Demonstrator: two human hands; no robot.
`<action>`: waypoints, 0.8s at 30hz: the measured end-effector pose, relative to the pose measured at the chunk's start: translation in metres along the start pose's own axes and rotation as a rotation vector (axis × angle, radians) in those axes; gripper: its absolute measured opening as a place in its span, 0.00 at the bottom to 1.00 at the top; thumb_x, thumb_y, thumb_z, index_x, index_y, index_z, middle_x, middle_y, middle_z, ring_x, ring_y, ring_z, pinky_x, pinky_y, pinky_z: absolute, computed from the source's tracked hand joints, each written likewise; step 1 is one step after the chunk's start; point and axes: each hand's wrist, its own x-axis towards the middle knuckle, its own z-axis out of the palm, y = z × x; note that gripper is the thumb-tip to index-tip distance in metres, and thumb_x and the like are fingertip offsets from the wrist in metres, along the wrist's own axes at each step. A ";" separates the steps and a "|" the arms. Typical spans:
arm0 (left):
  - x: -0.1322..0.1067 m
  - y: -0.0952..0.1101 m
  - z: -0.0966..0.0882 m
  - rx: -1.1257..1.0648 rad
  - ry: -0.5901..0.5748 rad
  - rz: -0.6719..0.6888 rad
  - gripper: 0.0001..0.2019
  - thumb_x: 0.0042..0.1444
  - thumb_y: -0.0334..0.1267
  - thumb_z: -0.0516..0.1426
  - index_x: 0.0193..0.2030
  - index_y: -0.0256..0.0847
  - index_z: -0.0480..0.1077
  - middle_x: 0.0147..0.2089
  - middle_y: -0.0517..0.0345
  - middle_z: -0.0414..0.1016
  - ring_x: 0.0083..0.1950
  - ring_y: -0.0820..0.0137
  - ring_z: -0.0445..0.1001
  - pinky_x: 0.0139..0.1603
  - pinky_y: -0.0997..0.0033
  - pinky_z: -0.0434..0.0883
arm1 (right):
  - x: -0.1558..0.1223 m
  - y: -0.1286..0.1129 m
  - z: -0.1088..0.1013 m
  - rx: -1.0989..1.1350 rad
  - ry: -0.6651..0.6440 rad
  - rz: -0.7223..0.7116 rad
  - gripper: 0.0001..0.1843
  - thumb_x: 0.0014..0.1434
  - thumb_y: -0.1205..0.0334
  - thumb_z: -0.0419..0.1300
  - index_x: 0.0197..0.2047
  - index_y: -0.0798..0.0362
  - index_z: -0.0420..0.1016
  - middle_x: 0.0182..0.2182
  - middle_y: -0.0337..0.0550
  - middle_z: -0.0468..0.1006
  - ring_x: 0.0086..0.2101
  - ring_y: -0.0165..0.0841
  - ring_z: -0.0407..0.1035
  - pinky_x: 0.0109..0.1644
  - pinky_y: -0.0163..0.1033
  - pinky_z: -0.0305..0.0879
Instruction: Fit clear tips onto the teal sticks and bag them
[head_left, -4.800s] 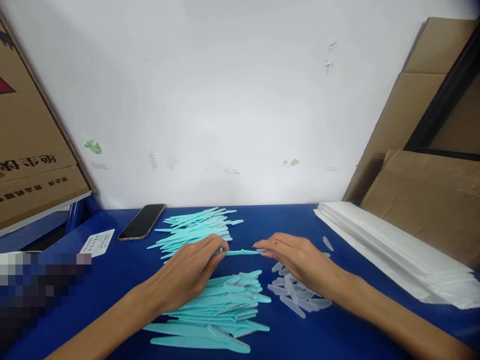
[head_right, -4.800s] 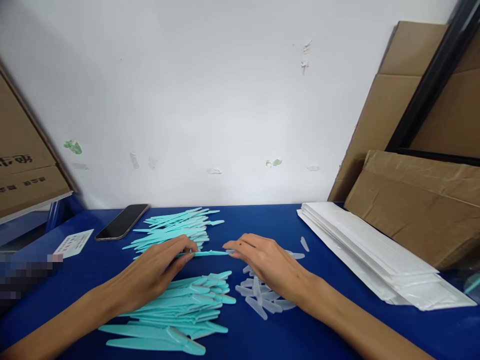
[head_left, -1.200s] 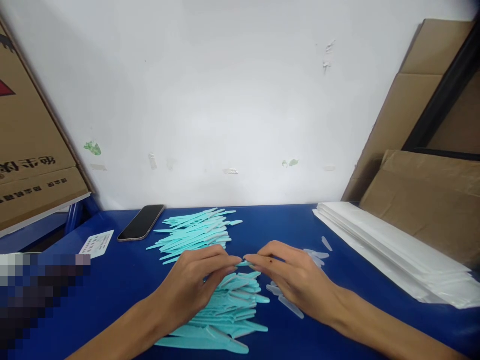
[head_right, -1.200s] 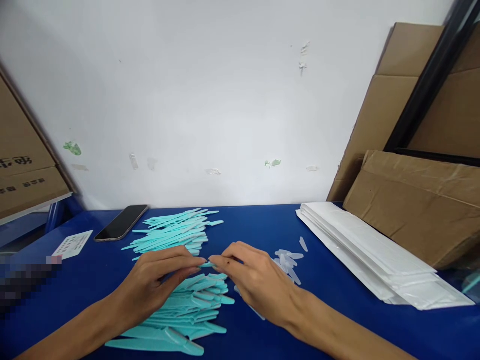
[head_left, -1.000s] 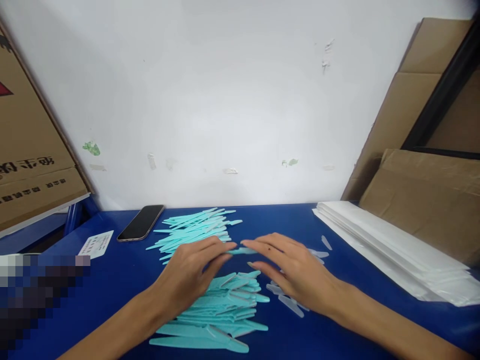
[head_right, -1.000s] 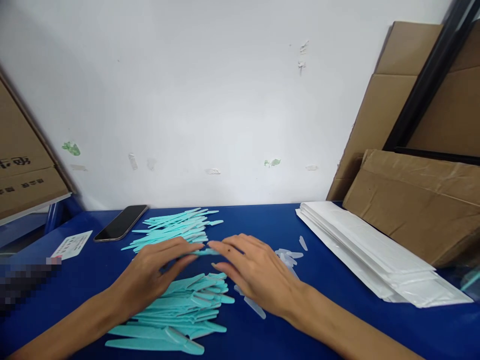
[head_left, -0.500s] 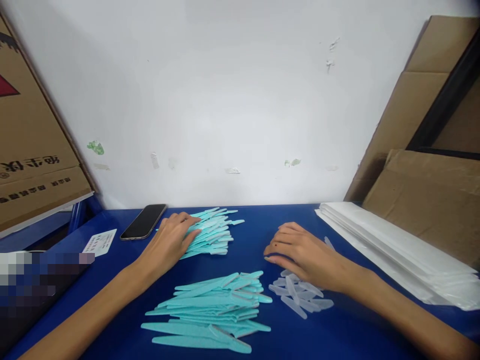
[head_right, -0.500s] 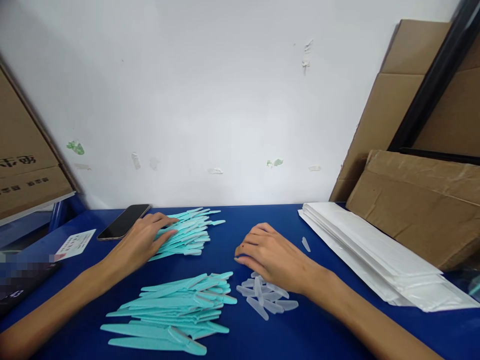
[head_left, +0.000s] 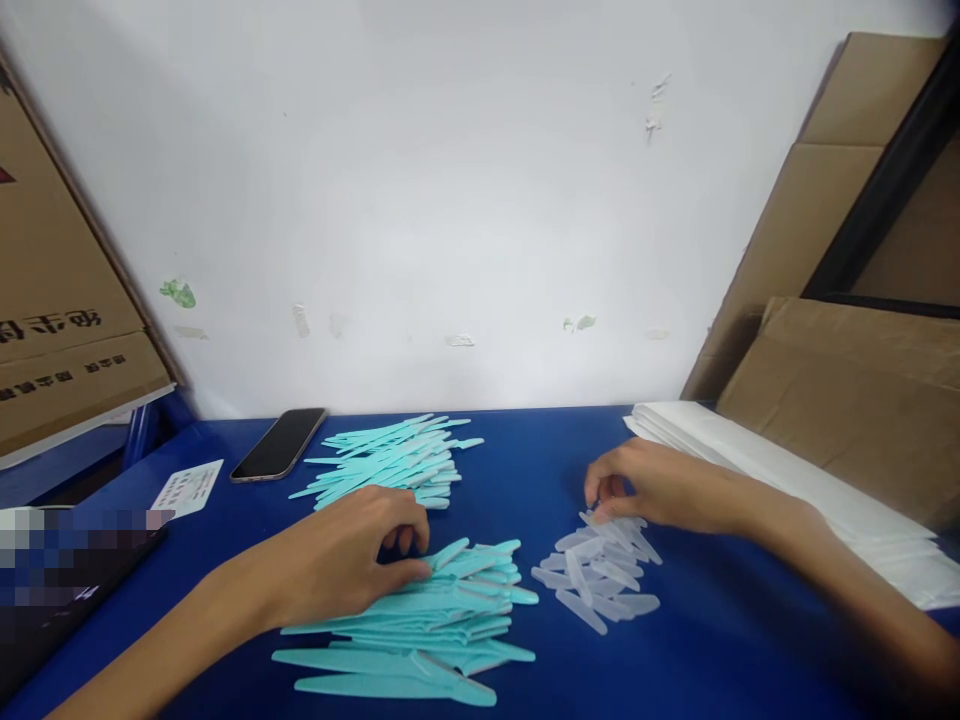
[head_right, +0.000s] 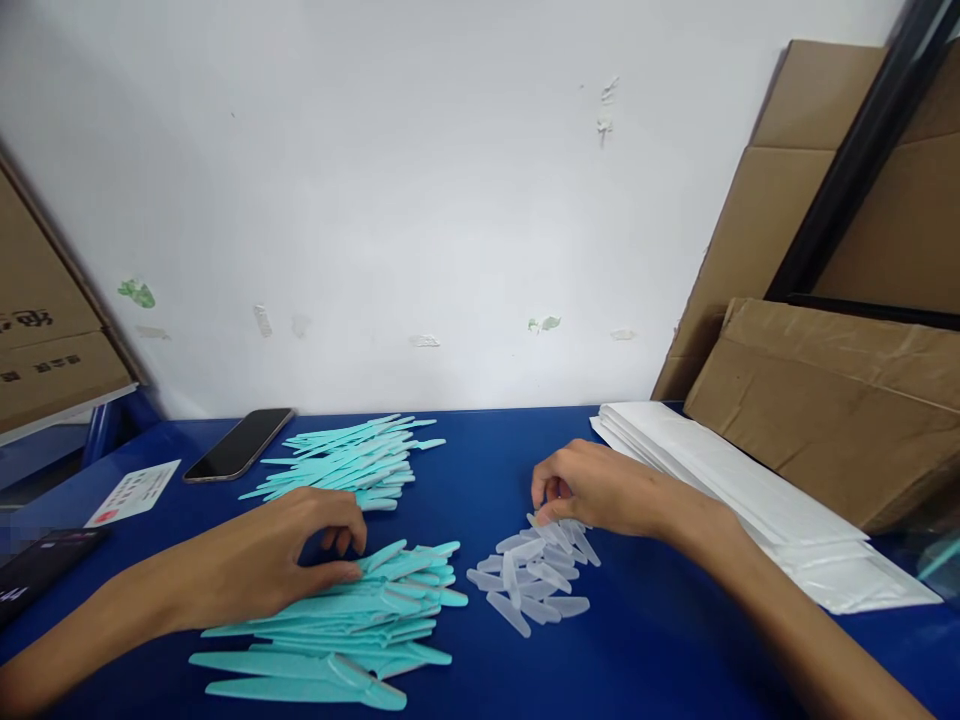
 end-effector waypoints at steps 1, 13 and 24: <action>0.001 0.000 0.000 0.001 -0.016 -0.012 0.09 0.64 0.47 0.58 0.39 0.47 0.75 0.41 0.57 0.78 0.42 0.63 0.74 0.37 0.70 0.69 | 0.000 -0.001 0.000 0.005 -0.021 0.004 0.12 0.61 0.47 0.65 0.39 0.45 0.84 0.33 0.40 0.83 0.32 0.37 0.76 0.34 0.37 0.65; 0.006 0.001 0.000 0.018 -0.008 0.010 0.12 0.65 0.42 0.54 0.36 0.44 0.77 0.35 0.56 0.79 0.35 0.66 0.75 0.29 0.72 0.64 | 0.002 -0.005 0.008 0.019 -0.074 0.010 0.13 0.62 0.48 0.62 0.40 0.47 0.81 0.36 0.41 0.82 0.36 0.38 0.74 0.37 0.38 0.62; 0.007 -0.008 0.007 0.012 0.107 0.112 0.14 0.69 0.42 0.51 0.38 0.43 0.76 0.33 0.57 0.77 0.32 0.68 0.74 0.26 0.73 0.62 | 0.004 -0.024 0.010 0.231 0.123 -0.138 0.13 0.72 0.50 0.51 0.52 0.47 0.67 0.32 0.37 0.82 0.30 0.33 0.74 0.34 0.36 0.64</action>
